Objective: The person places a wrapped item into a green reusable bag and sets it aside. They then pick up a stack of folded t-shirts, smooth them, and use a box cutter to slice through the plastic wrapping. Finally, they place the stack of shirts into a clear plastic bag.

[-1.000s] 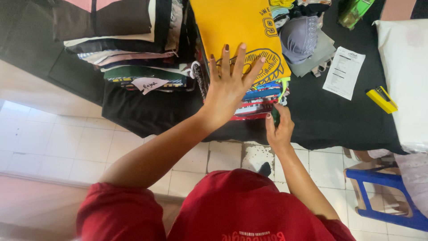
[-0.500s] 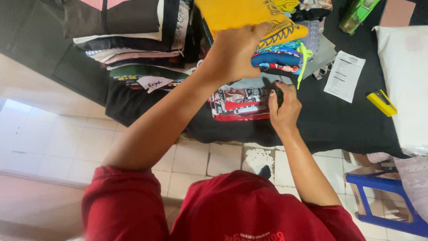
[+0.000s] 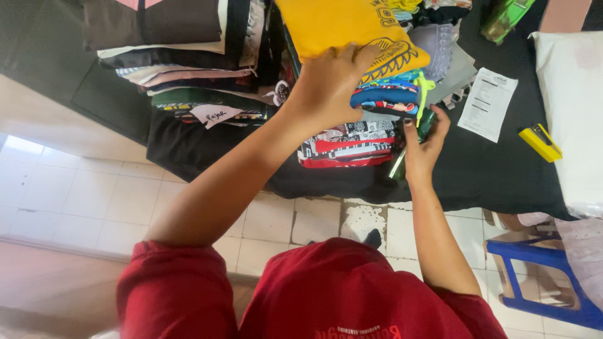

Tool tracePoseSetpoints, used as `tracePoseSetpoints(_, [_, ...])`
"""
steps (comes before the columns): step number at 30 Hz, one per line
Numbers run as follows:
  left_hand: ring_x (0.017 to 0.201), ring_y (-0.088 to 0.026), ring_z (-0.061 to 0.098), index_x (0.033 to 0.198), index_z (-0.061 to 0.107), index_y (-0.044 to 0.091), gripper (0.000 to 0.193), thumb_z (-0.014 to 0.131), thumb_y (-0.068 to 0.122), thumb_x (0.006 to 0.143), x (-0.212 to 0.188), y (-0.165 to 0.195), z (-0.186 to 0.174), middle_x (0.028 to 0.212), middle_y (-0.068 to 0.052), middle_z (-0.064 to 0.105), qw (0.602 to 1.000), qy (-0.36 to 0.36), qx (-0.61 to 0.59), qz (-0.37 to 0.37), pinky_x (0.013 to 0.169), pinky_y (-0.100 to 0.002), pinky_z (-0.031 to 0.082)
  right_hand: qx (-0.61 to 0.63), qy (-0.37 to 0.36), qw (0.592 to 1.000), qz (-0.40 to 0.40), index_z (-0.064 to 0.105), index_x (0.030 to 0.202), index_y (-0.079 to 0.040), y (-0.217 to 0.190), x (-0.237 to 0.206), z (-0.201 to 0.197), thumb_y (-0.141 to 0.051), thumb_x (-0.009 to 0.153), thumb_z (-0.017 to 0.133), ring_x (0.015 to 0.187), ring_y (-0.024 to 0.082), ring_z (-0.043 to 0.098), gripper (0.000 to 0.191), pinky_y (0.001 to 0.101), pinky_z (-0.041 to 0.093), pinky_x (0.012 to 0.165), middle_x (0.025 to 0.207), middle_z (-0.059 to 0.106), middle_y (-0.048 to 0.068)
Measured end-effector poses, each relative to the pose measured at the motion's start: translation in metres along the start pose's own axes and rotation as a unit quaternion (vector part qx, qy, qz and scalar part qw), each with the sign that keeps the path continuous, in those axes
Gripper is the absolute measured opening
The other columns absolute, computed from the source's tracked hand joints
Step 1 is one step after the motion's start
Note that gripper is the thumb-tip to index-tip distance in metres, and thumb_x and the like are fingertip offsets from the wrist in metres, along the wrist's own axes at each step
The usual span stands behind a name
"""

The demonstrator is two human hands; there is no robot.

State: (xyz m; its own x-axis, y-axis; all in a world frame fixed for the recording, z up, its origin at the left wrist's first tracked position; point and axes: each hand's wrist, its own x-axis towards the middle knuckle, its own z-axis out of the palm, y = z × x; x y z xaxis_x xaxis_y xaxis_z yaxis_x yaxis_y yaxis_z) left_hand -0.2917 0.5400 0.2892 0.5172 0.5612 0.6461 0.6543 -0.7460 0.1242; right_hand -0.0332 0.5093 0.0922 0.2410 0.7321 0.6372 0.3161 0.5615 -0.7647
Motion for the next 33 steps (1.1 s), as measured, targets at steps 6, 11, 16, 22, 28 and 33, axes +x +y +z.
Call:
tracePoseSetpoints(6, [0.124,-0.054,0.054,0.149,0.041,0.012,0.104,0.094,0.028,0.061,-0.020,0.019,0.010,0.142,-0.026,0.048,0.993,-0.090,0.060,-0.053,0.097,-0.059,0.049,0.201,-0.011,0.946,0.252,0.049,0.143,-0.008,0.005,0.032,0.001,0.004,0.100,0.070,0.098,0.013,0.067,0.049,0.0257,0.056,0.063,0.125,0.063,0.009])
tracePoseSetpoints(11, [0.140,-0.055,0.040,0.157,0.025,0.020,0.122,0.093,0.033,0.057,-0.041,0.035,0.018,0.159,-0.022,0.032,0.982,-0.058,0.167,-0.062,0.110,-0.071,0.038,0.230,-0.039,0.939,0.251,0.048,0.145,-0.012,-0.020,0.052,0.004,0.008,0.097,0.063,0.089,0.012,0.068,0.054,0.0252,0.056,0.063,0.120,0.065,0.007])
tracePoseSetpoints(16, [0.138,-0.055,0.043,0.164,0.020,0.022,0.118,0.091,0.023,0.070,-0.058,0.042,0.032,0.159,-0.025,0.032,0.967,-0.001,0.249,-0.058,0.107,-0.073,0.039,0.232,-0.064,0.937,0.254,0.048,0.147,-0.012,-0.044,0.063,0.006,0.008,0.098,0.064,0.080,0.011,0.065,0.055,0.0243,0.054,0.061,0.113,0.064,0.008])
tracePoseSetpoints(22, [0.122,-0.049,0.055,0.155,0.034,0.017,0.104,0.086,0.010,0.065,-0.049,0.022,0.024,0.146,-0.024,0.048,0.987,-0.022,0.153,-0.048,0.096,-0.058,0.051,0.127,-0.025,0.982,0.138,0.041,0.152,-0.009,-0.053,0.012,0.001,0.000,0.107,0.058,0.083,0.009,0.060,0.050,0.0242,0.052,0.065,0.117,0.061,0.007])
tracePoseSetpoints(28, [0.093,-0.040,0.067,0.144,0.045,0.011,0.094,0.088,0.009,0.061,-0.009,0.007,0.005,0.114,-0.018,0.063,0.994,-0.034,0.090,-0.046,0.069,-0.049,0.056,-0.139,-0.085,0.982,-0.095,0.054,0.136,0.000,-0.061,-0.052,0.011,-0.004,0.105,0.060,0.093,0.033,0.066,0.032,0.0407,0.054,0.083,0.113,0.063,0.020])
tracePoseSetpoints(33, [0.087,-0.041,0.069,0.140,0.047,0.007,0.093,0.089,0.013,0.058,0.006,0.002,-0.002,0.102,-0.019,0.066,0.997,0.007,0.080,-0.006,0.067,-0.048,0.056,-0.172,-0.082,0.974,-0.118,0.059,0.125,0.000,-0.061,-0.033,0.023,-0.006,0.103,0.065,0.096,0.041,0.068,0.024,0.0430,0.056,0.083,0.111,0.065,0.021])
